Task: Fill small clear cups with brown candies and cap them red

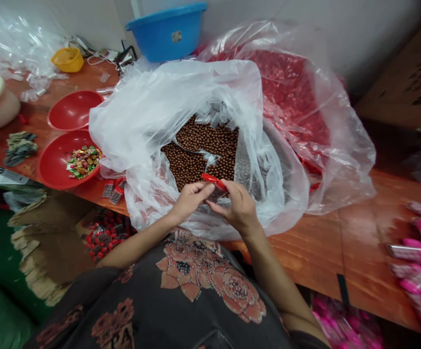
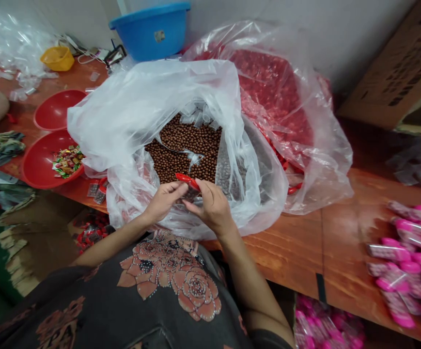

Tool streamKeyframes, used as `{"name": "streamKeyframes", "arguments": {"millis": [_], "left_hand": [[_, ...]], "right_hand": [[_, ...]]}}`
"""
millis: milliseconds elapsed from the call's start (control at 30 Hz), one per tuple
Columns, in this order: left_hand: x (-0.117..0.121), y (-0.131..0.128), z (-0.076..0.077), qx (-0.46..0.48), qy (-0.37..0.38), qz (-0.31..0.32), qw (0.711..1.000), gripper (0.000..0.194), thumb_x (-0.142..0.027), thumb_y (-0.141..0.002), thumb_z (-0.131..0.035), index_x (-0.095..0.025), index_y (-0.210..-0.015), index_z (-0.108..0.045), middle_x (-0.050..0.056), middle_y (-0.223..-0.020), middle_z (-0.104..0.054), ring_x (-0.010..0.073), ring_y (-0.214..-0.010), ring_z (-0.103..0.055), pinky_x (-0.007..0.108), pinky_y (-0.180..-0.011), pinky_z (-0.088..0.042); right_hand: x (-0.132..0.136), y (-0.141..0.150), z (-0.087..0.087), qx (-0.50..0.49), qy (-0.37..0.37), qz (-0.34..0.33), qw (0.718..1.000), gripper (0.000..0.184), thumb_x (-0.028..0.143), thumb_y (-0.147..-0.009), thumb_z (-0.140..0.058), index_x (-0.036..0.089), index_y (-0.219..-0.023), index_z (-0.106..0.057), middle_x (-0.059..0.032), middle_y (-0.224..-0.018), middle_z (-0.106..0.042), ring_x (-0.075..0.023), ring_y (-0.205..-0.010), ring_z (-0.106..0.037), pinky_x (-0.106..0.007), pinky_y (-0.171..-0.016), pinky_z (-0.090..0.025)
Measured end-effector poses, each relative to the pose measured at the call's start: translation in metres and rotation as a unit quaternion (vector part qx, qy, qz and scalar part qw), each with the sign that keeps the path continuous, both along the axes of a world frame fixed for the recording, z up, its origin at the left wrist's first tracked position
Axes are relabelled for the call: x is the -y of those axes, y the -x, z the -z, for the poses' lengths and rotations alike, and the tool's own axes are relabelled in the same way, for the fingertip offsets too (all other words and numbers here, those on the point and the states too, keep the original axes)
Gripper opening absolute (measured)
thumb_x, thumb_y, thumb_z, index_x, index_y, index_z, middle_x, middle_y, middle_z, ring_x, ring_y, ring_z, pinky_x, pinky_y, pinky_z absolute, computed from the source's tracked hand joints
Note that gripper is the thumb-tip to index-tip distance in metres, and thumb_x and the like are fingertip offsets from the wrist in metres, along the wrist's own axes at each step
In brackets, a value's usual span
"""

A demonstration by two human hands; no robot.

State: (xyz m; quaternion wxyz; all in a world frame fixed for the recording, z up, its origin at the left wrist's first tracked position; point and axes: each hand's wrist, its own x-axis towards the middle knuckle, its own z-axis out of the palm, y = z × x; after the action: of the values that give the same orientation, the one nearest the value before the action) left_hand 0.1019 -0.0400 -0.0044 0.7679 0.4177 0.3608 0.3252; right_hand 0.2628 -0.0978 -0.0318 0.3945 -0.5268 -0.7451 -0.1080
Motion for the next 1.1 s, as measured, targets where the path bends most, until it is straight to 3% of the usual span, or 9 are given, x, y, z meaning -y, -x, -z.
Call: {"name": "streamKeyframes", "arguments": {"millis": [133, 267, 367, 567, 667, 800, 867, 967, 1100], "left_hand": [[-0.004, 0.003, -0.002, 0.048, 0.156, 0.035, 0.986, 0.072, -0.079, -0.082, -0.042, -0.013, -0.095, -0.071, 0.010, -0.080, -0.072, 0.0188, -0.073, -0.069, 0.028, -0.061, -0.054], [-0.004, -0.001, -0.004, 0.060, 0.206, 0.048, 0.976, 0.062, -0.073, -0.084, -0.047, -0.014, -0.088, -0.068, 0.004, -0.068, -0.067, 0.0136, -0.058, -0.063, 0.025, -0.056, -0.052], [0.002, -0.007, 0.000, 0.048, 0.193, 0.005, 0.980, 0.051, -0.065, -0.080, -0.061, -0.014, -0.080, -0.064, 0.000, -0.064, -0.063, 0.0095, -0.052, -0.057, 0.022, -0.054, -0.050], [0.007, -0.006, 0.004, -0.006, 0.113, -0.001, 0.994, 0.054, -0.068, -0.081, -0.057, -0.014, -0.083, -0.061, 0.000, -0.063, -0.060, 0.0101, -0.048, -0.055, 0.021, -0.046, -0.041], [0.009, -0.004, 0.001, -0.001, 0.060, -0.003, 0.998, 0.046, -0.060, -0.083, -0.057, -0.014, -0.088, -0.060, -0.001, -0.062, -0.058, 0.0095, -0.049, -0.054, 0.022, -0.049, -0.042], [0.013, -0.003, 0.000, -0.015, 0.030, 0.005, 0.999, 0.053, -0.063, -0.088, -0.044, -0.014, -0.098, -0.061, -0.002, -0.062, -0.055, 0.0086, -0.049, -0.050, 0.021, -0.047, -0.039], [0.015, -0.003, 0.000, -0.016, 0.015, 0.001, 1.000, 0.047, -0.058, -0.087, -0.050, -0.014, -0.101, -0.060, -0.003, -0.064, -0.054, 0.0075, -0.050, -0.048, 0.019, -0.046, -0.037], [0.019, -0.003, 0.003, -0.010, 0.027, -0.001, 1.000, 0.037, -0.044, -0.084, -0.056, -0.014, -0.106, -0.059, -0.005, -0.059, -0.050, 0.0065, -0.046, -0.043, 0.018, -0.042, -0.032], [0.025, 0.001, 0.009, 0.001, 0.076, -0.010, 0.997, 0.042, -0.039, -0.083, -0.047, -0.012, -0.114, -0.057, -0.006, -0.049, -0.046, 0.0082, -0.039, -0.038, 0.019, -0.038, -0.027]], "right_hand": [[0.001, -0.002, 0.000, 0.026, 0.018, -0.036, 0.999, 0.068, 0.045, -0.083, -0.068, 0.017, -0.140, -0.043, -0.0132, -0.112, -0.065, -0.0236, -0.103, -0.062, -0.039, -0.085, -0.054], [0.005, 0.005, -0.003, 0.017, 0.057, -0.075, 0.995, 0.066, 0.040, -0.082, -0.071, 0.018, -0.138, -0.045, -0.0151, -0.120, -0.059, -0.0254, -0.110, -0.057, -0.042, -0.089, -0.052], [0.008, 0.012, -0.004, -0.016, 0.072, -0.089, 0.993, 0.072, 0.038, -0.082, -0.071, 0.017, -0.143, -0.037, -0.0154, -0.120, -0.058, -0.0256, -0.110, -0.056, -0.043, -0.089, -0.052], [0.009, 0.017, -0.007, -0.066, 0.105, -0.068, 0.990, 0.091, 0.049, -0.083, -0.068, 0.017, -0.152, -0.019, -0.0156, -0.123, -0.056, -0.0257, -0.108, -0.056, -0.044, -0.089, -0.052], [0.009, 0.017, -0.012, -0.029, 0.140, -0.063, 0.988, 0.080, 0.051, -0.084, -0.064, 0.018, -0.149, -0.030, -0.0152, -0.123, -0.055, -0.0267, -0.111, -0.054, -0.045, -0.091, -0.051], [0.006, 0.015, -0.014, 0.019, 0.115, -0.070, 0.991, 0.070, 0.054, -0.086, -0.060, 0.016, -0.141, -0.039, -0.0159, -0.124, -0.056, -0.0267, -0.112, -0.053, -0.044, -0.092, -0.048], [0.003, 0.014, -0.013, 0.046, 0.103, -0.075, 0.991, 0.066, 0.059, -0.087, -0.055, 0.014, -0.135, -0.046, -0.0163, -0.122, -0.058, -0.0272, -0.110, -0.053, -0.043, -0.090, -0.047], [-0.002, 0.012, -0.009, 0.095, 0.086, -0.090, 0.988, 0.061, 0.067, -0.086, -0.050, 0.014, -0.116, -0.057, -0.0151, -0.111, -0.062, -0.0257, -0.100, -0.055, -0.040, -0.084, -0.045], [-0.007, 0.012, -0.006, 0.129, 0.042, -0.132, 0.982, 0.059, 0.071, -0.085, -0.047, 0.016, -0.099, -0.061, -0.0124, -0.097, -0.063, -0.0227, -0.087, -0.054, -0.037, -0.077, -0.043]]}}
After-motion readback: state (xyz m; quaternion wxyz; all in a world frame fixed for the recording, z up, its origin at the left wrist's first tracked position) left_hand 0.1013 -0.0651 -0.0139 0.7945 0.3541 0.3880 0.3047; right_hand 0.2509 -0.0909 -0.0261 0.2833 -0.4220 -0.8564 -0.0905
